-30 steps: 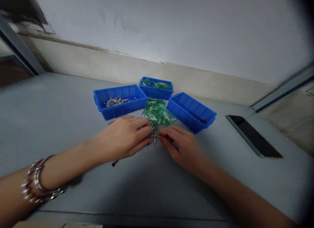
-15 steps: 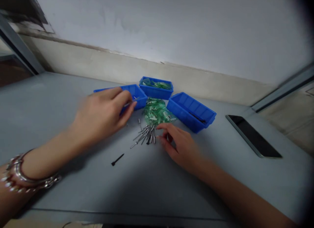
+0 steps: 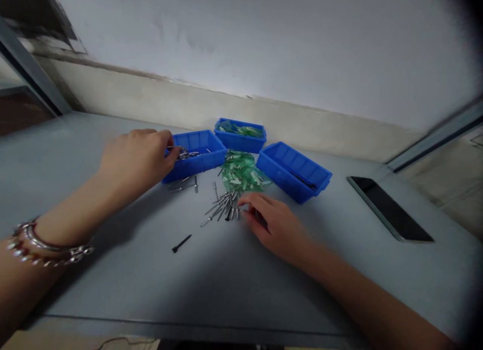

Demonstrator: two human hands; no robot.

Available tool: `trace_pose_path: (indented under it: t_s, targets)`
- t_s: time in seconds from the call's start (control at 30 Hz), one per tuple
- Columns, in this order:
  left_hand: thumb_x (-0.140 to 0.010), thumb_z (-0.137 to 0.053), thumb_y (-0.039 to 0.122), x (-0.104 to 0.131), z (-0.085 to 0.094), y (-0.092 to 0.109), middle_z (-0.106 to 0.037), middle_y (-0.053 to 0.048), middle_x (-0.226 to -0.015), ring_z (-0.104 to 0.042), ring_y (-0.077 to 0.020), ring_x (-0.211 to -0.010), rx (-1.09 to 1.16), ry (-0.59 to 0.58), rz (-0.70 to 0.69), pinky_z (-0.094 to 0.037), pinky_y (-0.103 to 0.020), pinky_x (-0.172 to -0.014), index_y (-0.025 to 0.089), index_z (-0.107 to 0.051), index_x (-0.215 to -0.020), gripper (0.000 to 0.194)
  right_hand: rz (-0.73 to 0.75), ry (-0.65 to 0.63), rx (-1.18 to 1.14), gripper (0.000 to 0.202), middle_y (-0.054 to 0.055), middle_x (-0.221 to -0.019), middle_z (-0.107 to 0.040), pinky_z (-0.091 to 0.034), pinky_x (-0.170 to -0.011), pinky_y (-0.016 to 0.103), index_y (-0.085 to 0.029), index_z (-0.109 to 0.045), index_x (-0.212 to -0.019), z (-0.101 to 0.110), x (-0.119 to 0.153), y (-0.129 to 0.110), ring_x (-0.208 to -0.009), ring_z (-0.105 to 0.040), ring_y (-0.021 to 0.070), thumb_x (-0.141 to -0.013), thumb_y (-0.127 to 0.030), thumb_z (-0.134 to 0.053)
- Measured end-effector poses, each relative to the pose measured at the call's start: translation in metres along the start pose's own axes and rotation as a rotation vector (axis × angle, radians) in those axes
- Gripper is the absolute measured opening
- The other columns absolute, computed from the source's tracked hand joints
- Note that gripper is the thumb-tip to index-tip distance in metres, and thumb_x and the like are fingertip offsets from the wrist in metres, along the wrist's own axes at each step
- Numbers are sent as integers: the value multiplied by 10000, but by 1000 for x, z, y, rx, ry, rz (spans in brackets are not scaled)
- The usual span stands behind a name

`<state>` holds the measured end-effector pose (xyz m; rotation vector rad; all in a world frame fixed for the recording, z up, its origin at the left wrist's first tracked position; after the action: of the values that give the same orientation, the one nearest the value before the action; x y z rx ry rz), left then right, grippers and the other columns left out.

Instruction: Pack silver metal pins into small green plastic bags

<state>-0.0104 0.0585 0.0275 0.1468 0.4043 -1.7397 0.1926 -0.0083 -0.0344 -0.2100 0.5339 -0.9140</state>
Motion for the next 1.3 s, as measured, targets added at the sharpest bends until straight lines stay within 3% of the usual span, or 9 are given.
trace_pose_path:
  t_s: [0.2, 0.5, 0.7, 0.93, 1.03, 1.1, 1.17, 1.23, 1.3]
  targets:
    - [-950, -343, 470, -4, -6, -5, -539, -54, -672, -375, -130, -525, -31, -28, 13, -248, -239, -491, 162, -618, -861, 423, -3, -23, -4, 219, 58, -978, -711, -493, -720, 301, -193, -615, -1036, -3, 1, 1, -836, -652, 184, -892, -136, -460]
    - [-993, -242, 449, 1, -6, -2, -531, -49, -682, -378, -127, -537, -87, 33, -46, -255, -235, -495, 161, -616, -915, 478, 6, -28, -25, 230, 68, -988, -708, -501, -720, 313, -184, -620, -1046, -2, 2, 0, -845, -657, 193, -895, -144, -451]
    - [-967, -331, 476, -2, -10, -7, -538, -44, -663, -351, -115, -512, -28, 12, -7, -232, -235, -492, 160, -619, -867, 439, 2, -40, -31, 238, 68, -972, -708, -507, -719, 320, -180, -620, -1049, -3, 2, -1, -832, -652, 190, -900, -151, -438]
    - [-981, -300, 422, -2, -4, 1, -620, -98, -899, -520, -179, -657, -46, 12, -1, -299, -257, -531, 141, -572, -1000, 392, -1, -37, -25, 236, 69, -965, -706, -501, -723, 320, -170, -629, -1051, -3, -1, 0, -834, -651, 198, -898, -149, -451]
    - [-962, -370, 403, -2, 5, 4, -637, -106, -976, -563, -211, -709, -10, 83, 47, -310, -263, -543, 146, -556, -1080, 339, 11, -40, -9, 233, 71, -951, -700, -499, -729, 315, -163, -630, -1043, -5, -4, 1, -837, -645, 197, -895, -136, -452]
    - [-968, -375, 359, -1, 10, 13, -632, -96, -984, -558, -192, -703, 34, 167, -54, -332, -267, -567, 142, -547, -1108, 310, 12, -28, -5, 231, 74, -953, -690, -502, -745, 315, -159, -630, -1038, -6, -6, 1, -858, -639, 197, -902, -134, -444]
    - [-984, -349, 334, 3, 11, 27, -622, -82, -942, -540, -164, -682, 102, 208, -264, -354, -270, -594, 134, -560, -1057, 299, -11, -11, 7, 229, 80, -957, -676, -506, -768, 326, -157, -633, -1035, -6, -8, 3, -883, -632, 203, -916, -143, -437]
    - [-998, -324, 331, 7, 6, 38, -614, -71, -917, -540, -155, -694, 177, 174, -467, -375, -271, -623, 136, -570, -1000, 314, -54, -9, 33, 223, 90, -981, -659, -512, -798, 352, -156, -636, -1041, -7, -10, 5, -911, -627, 216, -925, -163, -446]
    - [-1001, -320, 350, 9, -3, 45, -611, -65, -916, -559, -164, -730, 240, 90, -583, -388, -276, -642, 152, -577, -984, 325, -117, -36, 72, 227, 102, -1024, -641, -515, -827, 382, -156, -634, -1080, -8, -11, 8, -940, -623, 230, -927, -184, -469]
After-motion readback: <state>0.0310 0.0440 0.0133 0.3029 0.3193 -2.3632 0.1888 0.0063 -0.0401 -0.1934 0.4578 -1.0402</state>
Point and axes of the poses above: each hand's wrist, its own x-axis away from the middle knuckle, its own z-axis out of the back of the hand, y = z × x, the point moved 7 cm from there along -x, towards the middle knuckle
